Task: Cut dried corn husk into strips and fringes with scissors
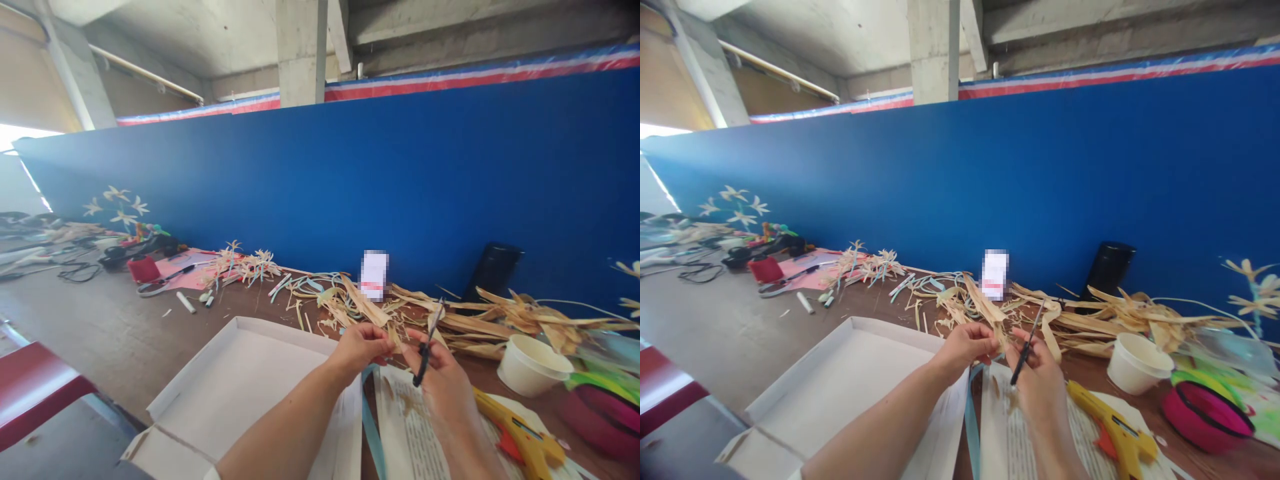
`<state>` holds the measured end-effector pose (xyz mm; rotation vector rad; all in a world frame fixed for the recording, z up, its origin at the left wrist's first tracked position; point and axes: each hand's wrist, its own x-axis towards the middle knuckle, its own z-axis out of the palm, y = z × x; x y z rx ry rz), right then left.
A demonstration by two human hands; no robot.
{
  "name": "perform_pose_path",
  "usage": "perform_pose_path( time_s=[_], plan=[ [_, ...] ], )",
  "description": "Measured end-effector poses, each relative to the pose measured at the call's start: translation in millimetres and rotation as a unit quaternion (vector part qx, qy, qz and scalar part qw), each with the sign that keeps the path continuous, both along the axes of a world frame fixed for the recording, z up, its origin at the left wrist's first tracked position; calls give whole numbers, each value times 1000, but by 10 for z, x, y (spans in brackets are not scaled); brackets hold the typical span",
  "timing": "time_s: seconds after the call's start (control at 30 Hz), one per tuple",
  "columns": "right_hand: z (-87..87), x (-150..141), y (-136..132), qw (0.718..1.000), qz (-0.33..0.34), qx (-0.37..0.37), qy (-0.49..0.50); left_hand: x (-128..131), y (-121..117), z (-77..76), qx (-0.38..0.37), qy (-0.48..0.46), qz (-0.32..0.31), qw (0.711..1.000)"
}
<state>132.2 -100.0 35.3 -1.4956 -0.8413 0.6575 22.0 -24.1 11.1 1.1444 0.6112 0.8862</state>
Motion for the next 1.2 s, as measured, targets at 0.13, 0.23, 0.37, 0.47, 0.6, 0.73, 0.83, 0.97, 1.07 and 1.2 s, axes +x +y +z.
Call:
perform_pose_path(
  time_s=[0.13,0.23,0.37,0.47,0.6,0.73,0.83,0.97,1.07,1.2],
  plan=[
    [-94,42,41,999,35,-16,0,-23,43,35,-17,12,49,999],
    [-120,16,49,997,73,-26,23,-59,82,79,-27,15,95,995],
    [-78,-79,7,987,136,-71,46,-98,115,123,-10,-6,133,991],
    [-66,-132,-28,973,204,-92,61,-107,132,128,-6,-29,136,990],
    [-109,-154,-41,962,250,-91,64,-103,149,121,-26,-46,151,987],
    [-149,-147,-17,958,277,-68,22,-98,147,120,-29,-49,147,988],
    [-156,-135,0,961,267,-67,-13,-92,135,118,-26,-53,135,989],
    [-155,-127,8,962,260,-75,-49,-88,105,135,-35,-57,124,990],
    [-151,-136,12,962,256,-76,-57,-89,75,171,-49,-56,119,990],
    [-137,-153,20,964,249,-69,-64,-89,46,211,-64,-58,119,989]
  ],
)
